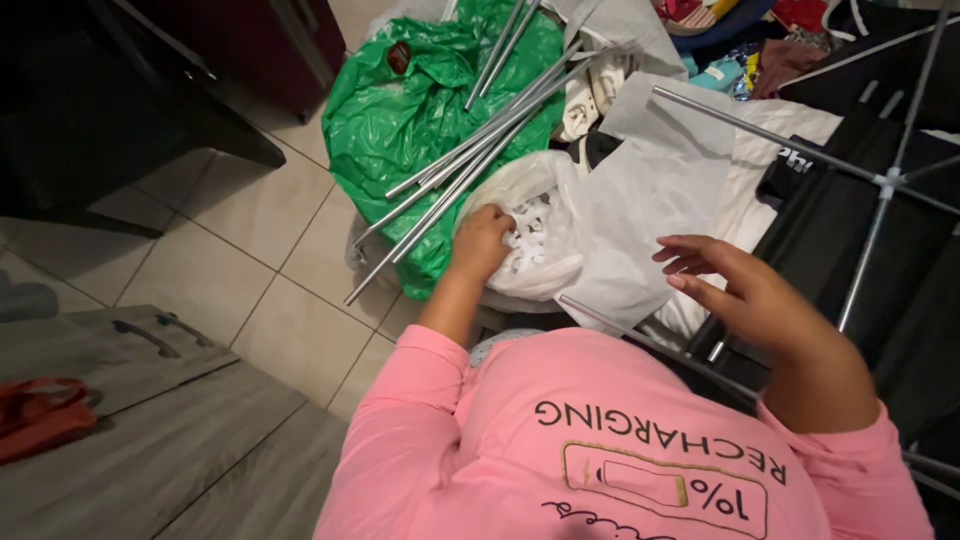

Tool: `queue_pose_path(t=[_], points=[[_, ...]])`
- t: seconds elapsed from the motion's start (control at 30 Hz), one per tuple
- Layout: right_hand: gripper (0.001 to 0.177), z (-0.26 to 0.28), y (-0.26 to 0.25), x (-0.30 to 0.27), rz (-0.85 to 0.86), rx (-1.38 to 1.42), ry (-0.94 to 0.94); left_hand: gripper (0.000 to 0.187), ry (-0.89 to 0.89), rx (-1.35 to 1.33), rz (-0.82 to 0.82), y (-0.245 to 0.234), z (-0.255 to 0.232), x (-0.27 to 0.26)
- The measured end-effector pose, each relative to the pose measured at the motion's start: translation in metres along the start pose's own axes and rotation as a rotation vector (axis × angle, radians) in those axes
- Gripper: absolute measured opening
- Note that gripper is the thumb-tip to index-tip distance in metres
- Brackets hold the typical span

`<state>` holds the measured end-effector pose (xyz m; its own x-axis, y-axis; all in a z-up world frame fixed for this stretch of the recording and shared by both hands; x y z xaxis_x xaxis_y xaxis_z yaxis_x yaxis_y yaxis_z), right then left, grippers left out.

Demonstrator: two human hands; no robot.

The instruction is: The person assembles a metal rack by connecting metal tubes with plastic connectors. They pick up tubes and connectors from the floor, insert the tubes into the joints of the connectors, and assemble the frame of the rack by hand.

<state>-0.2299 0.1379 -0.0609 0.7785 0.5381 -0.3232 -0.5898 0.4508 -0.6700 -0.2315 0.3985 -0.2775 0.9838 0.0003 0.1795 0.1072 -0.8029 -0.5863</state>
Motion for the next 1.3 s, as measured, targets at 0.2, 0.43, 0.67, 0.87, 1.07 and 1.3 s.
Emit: queue_pose_path(t=[0.2, 0.43, 0.67, 0.87, 1.07, 1.3], points=[[0.044, -0.019, 0.003, 0.006, -0.004, 0.085, -0.033, 0.026, -0.184, -0.374, -0.062, 0.007, 0.050, 0.000], [0.044, -0.049, 0.008, 0.008, -0.005, -0.010, 0.087, 0.045, -0.554, -0.964, -0.067, 0.027, 0.100, -0.001], [0.043, -0.061, 0.008, -0.001, -0.042, 0.043, 0.076, 0.037, -0.638, -1.240, -0.039, 0.036, 0.079, 0.013], [0.042, -0.053, 0.001, -0.010, -0.114, 0.109, 0.040, 0.035, -0.581, -1.409, 0.132, 0.025, -0.021, 0.041], [0.046, -0.037, -0.010, -0.027, -0.213, 0.142, 0.000, 0.044, -0.416, -1.349, 0.410, 0.032, -0.139, 0.054], [0.043, -0.027, -0.039, -0.074, -0.317, 0.049, -0.003, 0.045, -0.457, -1.338, 0.533, 0.067, -0.173, 0.057]])
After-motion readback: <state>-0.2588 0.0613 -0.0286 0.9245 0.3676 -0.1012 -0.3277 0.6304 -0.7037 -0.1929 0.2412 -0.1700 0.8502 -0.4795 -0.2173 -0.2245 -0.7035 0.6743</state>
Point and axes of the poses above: each hand's wrist, its own x-axis towards the middle knuckle, its own y-axis out of the palm, z = x × y, the point moved 10 cm from there along x, towards the middle knuckle, and after that the axes turned 10 degrees about -x, right-handed, at the moved point
